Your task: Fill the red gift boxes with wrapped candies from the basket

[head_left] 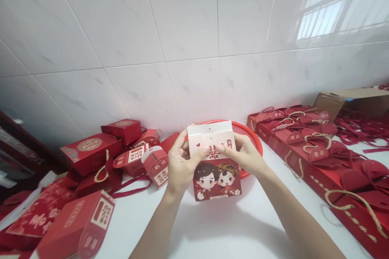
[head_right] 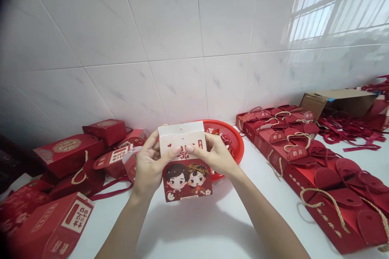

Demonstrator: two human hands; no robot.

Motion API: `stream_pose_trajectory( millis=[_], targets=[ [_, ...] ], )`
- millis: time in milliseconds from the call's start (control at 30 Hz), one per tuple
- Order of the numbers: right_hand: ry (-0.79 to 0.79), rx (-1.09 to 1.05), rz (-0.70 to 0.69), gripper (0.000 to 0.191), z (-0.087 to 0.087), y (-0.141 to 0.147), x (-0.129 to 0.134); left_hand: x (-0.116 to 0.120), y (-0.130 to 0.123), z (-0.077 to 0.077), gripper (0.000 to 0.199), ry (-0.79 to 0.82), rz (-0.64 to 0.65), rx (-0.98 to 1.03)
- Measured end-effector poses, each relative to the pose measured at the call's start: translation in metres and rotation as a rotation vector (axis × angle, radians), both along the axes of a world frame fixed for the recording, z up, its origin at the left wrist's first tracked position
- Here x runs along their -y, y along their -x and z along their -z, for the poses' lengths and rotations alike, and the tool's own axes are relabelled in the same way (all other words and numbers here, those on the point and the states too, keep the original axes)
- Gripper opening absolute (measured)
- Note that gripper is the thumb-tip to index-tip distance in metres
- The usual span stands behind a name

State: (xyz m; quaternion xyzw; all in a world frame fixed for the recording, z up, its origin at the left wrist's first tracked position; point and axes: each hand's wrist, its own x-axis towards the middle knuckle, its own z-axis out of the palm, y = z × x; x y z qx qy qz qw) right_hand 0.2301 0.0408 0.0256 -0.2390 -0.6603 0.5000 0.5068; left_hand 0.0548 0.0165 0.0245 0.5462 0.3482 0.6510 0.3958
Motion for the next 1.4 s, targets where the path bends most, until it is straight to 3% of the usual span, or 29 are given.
stream_pose_trajectory(
  millis=[233, 333, 467, 667, 833, 1033, 1200, 1267, 1400],
  targets=[
    [-0.115, 0.07, -0.11, 0.063, 0.002, -0.004, -0.002, -0.002, 0.002, 0.003, 0.078, -0.139, -0.183, 0.051],
    [-0.125, 0.118, -0.084, 0.059, 0.003, -0.002, -0.003, -0.003, 0.004, 0.005, 0.079, -0.208, -0.226, 0.022],
    [-0.049, 0.054, -0.073, 0.044, 0.002, 0.0, -0.003, -0.006, 0.009, 0.004, 0.087, -0.177, -0.129, -0.02],
    [-0.005, 0.025, -0.093, 0.045, 0.003, 0.004, -0.002, -0.01, 0.015, 0.002, 0.09, -0.052, -0.102, 0.015],
    [-0.057, -0.008, -0.158, 0.04, 0.008, 0.005, -0.005, -0.01, 0.017, 0.003, 0.087, -0.112, -0.11, -0.039],
    [-0.081, 0.041, -0.176, 0.047, 0.012, 0.001, -0.006, -0.006, 0.023, 0.005, 0.089, -0.237, -0.082, -0.153],
    [0.038, -0.055, -0.095, 0.051, 0.016, 0.007, 0.0, -0.003, 0.022, 0.01, 0.05, -0.32, -0.08, -0.337],
    [0.11, -0.15, -0.093, 0.051, 0.017, 0.009, 0.006, 0.001, 0.019, 0.013, 0.033, -0.303, -0.011, -0.286],
    [0.166, -0.218, -0.147, 0.043, 0.018, 0.007, 0.025, 0.017, 0.015, 0.015, 0.036, -0.175, 0.119, -0.086]
  ],
)
